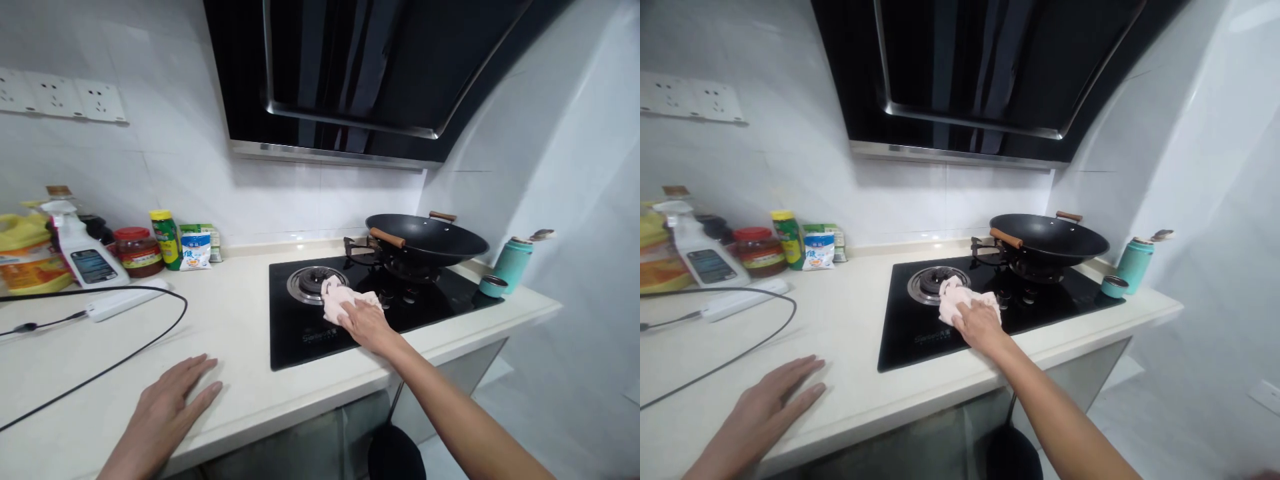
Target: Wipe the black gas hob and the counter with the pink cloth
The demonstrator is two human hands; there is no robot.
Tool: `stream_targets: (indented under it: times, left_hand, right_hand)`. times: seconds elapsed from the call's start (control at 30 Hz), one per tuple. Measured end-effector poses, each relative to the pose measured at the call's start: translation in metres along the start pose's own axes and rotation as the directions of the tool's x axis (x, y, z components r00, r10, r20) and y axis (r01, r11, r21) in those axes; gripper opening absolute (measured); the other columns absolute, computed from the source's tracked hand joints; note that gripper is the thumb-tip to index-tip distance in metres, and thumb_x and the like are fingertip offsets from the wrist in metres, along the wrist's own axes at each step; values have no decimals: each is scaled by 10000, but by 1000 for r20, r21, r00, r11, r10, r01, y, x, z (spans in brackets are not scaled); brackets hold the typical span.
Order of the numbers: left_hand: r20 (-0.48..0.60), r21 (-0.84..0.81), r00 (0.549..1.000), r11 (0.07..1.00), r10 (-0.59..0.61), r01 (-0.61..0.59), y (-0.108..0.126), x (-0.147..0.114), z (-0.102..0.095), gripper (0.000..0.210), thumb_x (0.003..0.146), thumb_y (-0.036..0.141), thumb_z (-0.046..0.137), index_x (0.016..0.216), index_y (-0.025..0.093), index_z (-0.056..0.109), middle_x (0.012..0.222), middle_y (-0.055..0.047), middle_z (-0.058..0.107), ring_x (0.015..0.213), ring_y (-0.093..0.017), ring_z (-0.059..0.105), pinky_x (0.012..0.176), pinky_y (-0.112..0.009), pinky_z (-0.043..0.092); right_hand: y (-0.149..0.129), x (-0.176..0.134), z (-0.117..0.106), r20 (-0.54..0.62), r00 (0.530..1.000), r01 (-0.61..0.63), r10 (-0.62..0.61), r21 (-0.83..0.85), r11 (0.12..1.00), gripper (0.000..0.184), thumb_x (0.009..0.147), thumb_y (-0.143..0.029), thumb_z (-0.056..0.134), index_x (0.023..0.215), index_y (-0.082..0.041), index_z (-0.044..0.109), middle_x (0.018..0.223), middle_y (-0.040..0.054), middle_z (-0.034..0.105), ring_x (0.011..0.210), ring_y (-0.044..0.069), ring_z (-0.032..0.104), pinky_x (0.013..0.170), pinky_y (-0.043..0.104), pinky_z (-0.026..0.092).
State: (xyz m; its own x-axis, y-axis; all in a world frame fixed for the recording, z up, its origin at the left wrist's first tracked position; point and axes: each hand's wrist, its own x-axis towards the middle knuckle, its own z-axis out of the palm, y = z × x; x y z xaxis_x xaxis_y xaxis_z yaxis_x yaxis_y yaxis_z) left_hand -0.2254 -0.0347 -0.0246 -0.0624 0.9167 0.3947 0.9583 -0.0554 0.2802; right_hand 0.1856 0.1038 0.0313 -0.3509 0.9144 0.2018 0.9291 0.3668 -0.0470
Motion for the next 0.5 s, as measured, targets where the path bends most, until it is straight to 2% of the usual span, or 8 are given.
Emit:
stream_targets:
  times: [0.13, 0.27, 0.4, 0.5]
  left_hand:
    - [-4, 22, 1000, 1000, 6, -6, 0, 1, -2, 550, 880, 667, 512, 1242, 314, 731, 1372, -34, 682, 1310, -328, 600, 1096, -504, 496]
    - [7, 33, 1000, 999, 15, -15, -1, 2, -2, 552, 880, 668, 519, 1244, 312, 731, 1370, -38, 683, 1302, -325, 606, 1093, -492, 499]
    - [1, 31, 1000, 999, 9, -9, -3, 2, -1, 549, 880, 666, 517, 1251, 319, 728, 1375, -32, 680, 1301, -326, 606, 1091, -489, 498]
    - [-5, 35, 1000, 999, 2, -2, -2, 2, -1, 536, 875, 659, 533, 1237, 320, 736, 1373, -31, 681, 1291, -330, 613, 1075, -478, 510]
  right_hand:
    - [31, -31, 7, -95, 990, 108, -99, 89, 990, 395, 1028, -431, 398, 1305, -265, 626, 1304, 92, 650, 1222, 246, 578, 1063, 392, 382]
    - [75, -60, 15, -211, 963, 199, -170, 127, 972, 386, 1017, -414, 429, 1299, -257, 643, 1376, 78, 630, 1330, 244, 516, 1129, 408, 359]
    - [117, -83, 19, -271, 956, 145, -109, 119, 982, 333, 991, -397, 465, 1223, -260, 662, 1264, 79, 665, 1204, 252, 577, 1039, 399, 435]
    - [138, -91, 18, -289, 957, 30, 1, 104, 994, 317, 975, -397, 471, 1174, -243, 665, 1143, 95, 654, 1087, 253, 599, 959, 379, 461]
